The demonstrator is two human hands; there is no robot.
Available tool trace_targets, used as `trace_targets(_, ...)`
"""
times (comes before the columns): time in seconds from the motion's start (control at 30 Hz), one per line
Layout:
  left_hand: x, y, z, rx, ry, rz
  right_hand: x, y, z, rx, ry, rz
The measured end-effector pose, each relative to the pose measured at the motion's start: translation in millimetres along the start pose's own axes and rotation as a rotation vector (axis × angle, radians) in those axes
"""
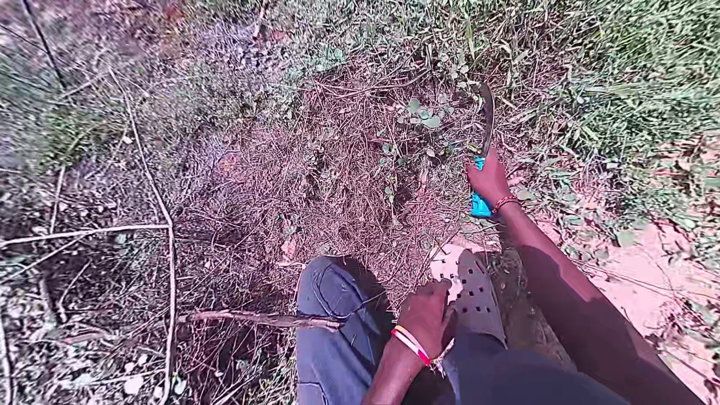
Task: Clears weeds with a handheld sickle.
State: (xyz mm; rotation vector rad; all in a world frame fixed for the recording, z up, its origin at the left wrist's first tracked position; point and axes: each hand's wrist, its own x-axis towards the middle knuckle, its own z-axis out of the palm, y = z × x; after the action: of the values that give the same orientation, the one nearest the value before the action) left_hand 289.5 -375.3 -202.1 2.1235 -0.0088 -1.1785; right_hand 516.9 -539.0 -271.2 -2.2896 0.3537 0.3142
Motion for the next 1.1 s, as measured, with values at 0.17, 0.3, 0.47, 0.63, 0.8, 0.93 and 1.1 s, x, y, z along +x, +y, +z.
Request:
trace_targets(0.17, 1.3, 4.9, 2.9, 0.122, -0.065, -0.027, 0.8, 2.0, 15.2, -0.01, 0.036, 0.035)
trace_targets(0.3, 1.0, 6.5, 2.4, 0.173, -0.095, -0.04, -0.4, 0.2, 22.5, -0.024, 0.045, 0.049)
trace_targets(0.47, 1.7, 5.9, 1.7, 0.161, -0.086, -0.025, 0.0, 1.5, 22.1, -0.019, 0.043, 0.053)
trace_targets(0.63, 1.2, 6.7, 3.1, 0.183, -0.084, -0.034, 1.3, 1.6, 22.8, -0.005, 0.048, 0.043)
trace_targets(0.8, 4.0, 4.8, 5.5, 0.167, -0.074, -0.03, -14.3, -14.2, 26.3, 0.0, 0.031, 0.068)
trace_targets(0.93, 7.0, 6.5, 2.3, 0.158, -0.097, 0.004, -57.5, -25.5, 18.3, 0.025, 0.004, 0.122)
trace_targets(1.1, 6.6, 29.6, -21.4, 0.127, -0.022, 0.045, -130.4, 23.8, -15.4, 0.098, -0.012, 0.158)
